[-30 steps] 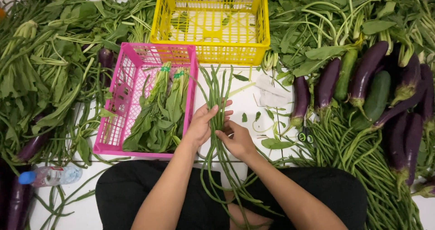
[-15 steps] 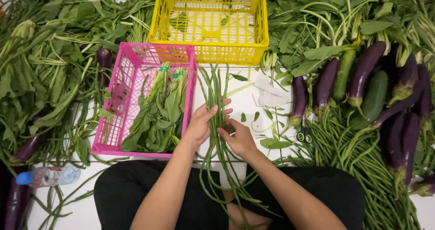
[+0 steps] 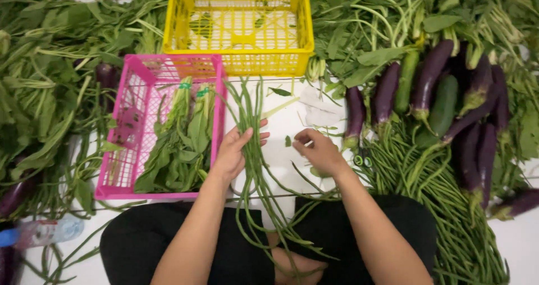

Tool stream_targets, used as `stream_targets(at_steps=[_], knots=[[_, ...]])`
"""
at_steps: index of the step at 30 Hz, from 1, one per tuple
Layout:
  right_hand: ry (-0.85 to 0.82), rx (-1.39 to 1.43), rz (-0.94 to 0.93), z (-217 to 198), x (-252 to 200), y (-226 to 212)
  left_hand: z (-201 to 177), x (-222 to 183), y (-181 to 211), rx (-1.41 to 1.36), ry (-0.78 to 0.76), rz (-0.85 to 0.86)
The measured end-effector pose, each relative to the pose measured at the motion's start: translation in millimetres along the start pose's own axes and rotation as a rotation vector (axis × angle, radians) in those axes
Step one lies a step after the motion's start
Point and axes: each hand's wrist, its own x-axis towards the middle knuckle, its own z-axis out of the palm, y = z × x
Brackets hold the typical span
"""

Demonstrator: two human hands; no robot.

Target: Sorting and bunching leafy greens and long beans, then securing the bunches with plastic ties.

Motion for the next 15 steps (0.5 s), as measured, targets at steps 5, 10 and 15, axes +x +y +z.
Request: stream_targets(at_steps=[5,10,15], knots=[[0.197,-0.058,0.001,-46.4,3.6,24.3,3.6,-2.3,7.6,0.024,0.031,-0.018],[0.292,-0.119,0.087,-106.4,-32.0,20.1,1.6,-1.5,6.9,0.047,0.036,-0.023],[0.416,-0.241,0.269,-164.3,-56.7,66.6,-2.2,-0.1,6.4,0.047,0.033,-0.023]])
